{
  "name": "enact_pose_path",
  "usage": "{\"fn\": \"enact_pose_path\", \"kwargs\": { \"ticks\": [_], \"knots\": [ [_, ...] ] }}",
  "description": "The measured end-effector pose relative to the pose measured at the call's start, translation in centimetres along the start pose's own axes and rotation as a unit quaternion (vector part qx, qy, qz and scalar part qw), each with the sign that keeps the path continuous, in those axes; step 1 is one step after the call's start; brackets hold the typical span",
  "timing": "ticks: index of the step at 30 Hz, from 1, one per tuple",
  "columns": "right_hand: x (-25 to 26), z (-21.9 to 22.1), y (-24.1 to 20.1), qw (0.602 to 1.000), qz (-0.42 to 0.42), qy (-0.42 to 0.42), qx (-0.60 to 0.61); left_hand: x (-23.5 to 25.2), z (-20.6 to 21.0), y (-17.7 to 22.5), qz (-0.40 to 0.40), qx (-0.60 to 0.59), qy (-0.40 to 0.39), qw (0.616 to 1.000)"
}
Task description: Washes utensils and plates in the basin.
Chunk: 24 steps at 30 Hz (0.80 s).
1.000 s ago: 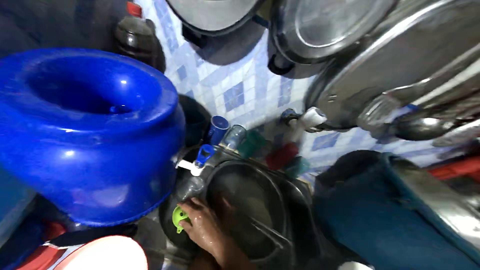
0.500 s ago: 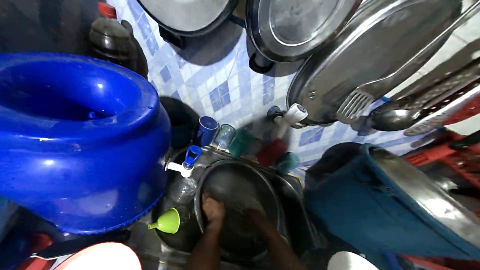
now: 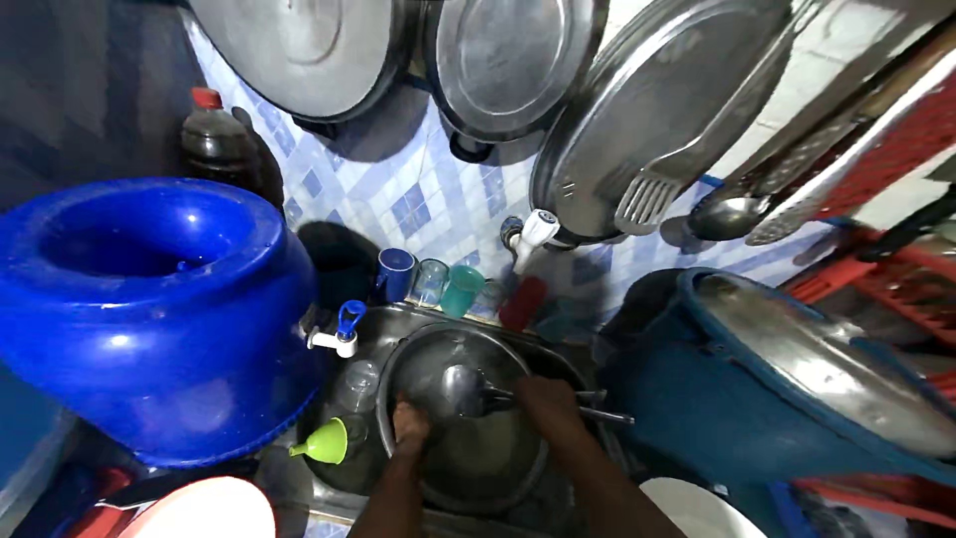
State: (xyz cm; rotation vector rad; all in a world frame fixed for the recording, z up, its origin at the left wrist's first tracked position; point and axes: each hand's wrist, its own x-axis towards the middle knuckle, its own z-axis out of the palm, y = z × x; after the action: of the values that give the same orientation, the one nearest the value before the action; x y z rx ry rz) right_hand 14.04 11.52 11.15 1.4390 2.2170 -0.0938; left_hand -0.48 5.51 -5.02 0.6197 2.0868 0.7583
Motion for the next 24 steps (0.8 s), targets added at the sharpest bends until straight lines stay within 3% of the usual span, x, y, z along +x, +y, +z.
{"fn": "enact_pose_path", "kwargs": {
  "ticks": [7,10,13,16,19,21,24],
  "knots": [
    [-2.2,-0.8,2.6,1.000,0.007,-0.005,-0.004,-0.6,0.4,0.0,-0.002,0.047,0.003,0.999],
    [-3.2,-1.4,3.1,1.000,0.003,0.013,0.011,-0.8,0.6,0.4,0.047,0.052,0.084,0.994],
    [-2.8,-0.6,2.8,0.996,-0.031,0.000,0.085,-0.2,0.9,0.1,0.157,0.003,0.193,0.968],
    [-0.6,3.8,0.5,0.977,-0.070,-0.043,0.195,0.1,1.0,0.0,0.148,-0.095,0.139,0.975],
    [1.5,7.2,-2.8,0.961,-0.039,-0.093,0.259,1.6,1.5,-0.7,0.060,-0.200,0.030,0.977],
    [2.4,8.3,-4.2,0.950,-0.025,-0.125,0.284,1.9,1.3,-0.9,0.029,-0.176,-0.013,0.984],
    [3.3,9.5,-4.3,0.950,-0.029,-0.122,0.286,1.5,0.8,-0.6,0.003,-0.094,-0.013,0.995]
  ]
}}
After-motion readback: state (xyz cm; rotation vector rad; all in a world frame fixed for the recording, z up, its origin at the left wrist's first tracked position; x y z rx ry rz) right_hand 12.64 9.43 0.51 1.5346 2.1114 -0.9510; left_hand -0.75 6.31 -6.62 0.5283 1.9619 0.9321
